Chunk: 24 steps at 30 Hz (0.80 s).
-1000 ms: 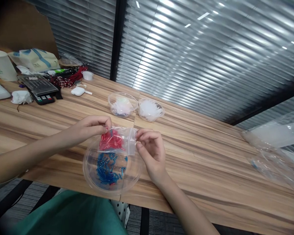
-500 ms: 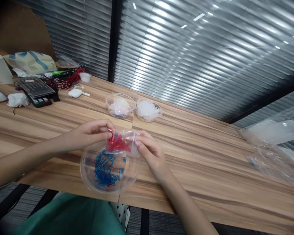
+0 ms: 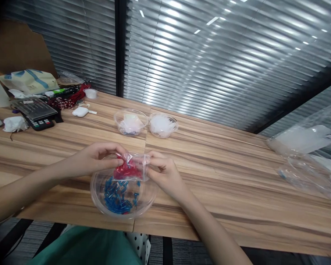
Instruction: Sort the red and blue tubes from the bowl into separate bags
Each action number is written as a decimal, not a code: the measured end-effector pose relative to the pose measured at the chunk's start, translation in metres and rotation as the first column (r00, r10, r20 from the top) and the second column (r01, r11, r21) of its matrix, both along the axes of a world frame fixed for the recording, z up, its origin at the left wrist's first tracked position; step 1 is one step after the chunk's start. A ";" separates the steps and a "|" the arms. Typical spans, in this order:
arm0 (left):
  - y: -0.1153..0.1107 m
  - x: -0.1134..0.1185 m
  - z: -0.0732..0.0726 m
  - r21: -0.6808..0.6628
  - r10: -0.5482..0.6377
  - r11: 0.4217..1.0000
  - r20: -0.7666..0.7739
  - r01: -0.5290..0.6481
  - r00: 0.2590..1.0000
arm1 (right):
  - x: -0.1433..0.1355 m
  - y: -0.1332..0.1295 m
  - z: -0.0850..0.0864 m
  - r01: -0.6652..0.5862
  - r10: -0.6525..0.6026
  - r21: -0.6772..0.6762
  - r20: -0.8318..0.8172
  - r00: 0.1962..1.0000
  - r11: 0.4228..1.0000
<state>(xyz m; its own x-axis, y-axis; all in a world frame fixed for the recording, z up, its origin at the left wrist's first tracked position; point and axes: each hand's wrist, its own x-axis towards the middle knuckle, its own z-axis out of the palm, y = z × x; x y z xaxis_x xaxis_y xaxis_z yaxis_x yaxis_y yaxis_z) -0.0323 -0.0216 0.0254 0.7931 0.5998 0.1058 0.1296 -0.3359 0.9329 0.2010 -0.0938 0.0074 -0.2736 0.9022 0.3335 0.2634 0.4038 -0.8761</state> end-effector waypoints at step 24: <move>-0.004 -0.004 0.001 0.152 -0.065 0.985 -0.093 0.079 0.993 | -0.010 -0.011 0.002 -0.016 -0.010 0.166 0.154 0.988 0.986</move>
<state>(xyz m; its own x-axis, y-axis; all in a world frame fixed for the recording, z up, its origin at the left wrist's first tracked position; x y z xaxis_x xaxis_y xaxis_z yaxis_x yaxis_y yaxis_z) -0.0359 -0.0252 0.0261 0.8440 0.5226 0.1210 0.1789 -0.4869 0.8549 0.1910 -0.1049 0.0094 -0.3364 0.8368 0.4320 0.3884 0.5412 -0.7458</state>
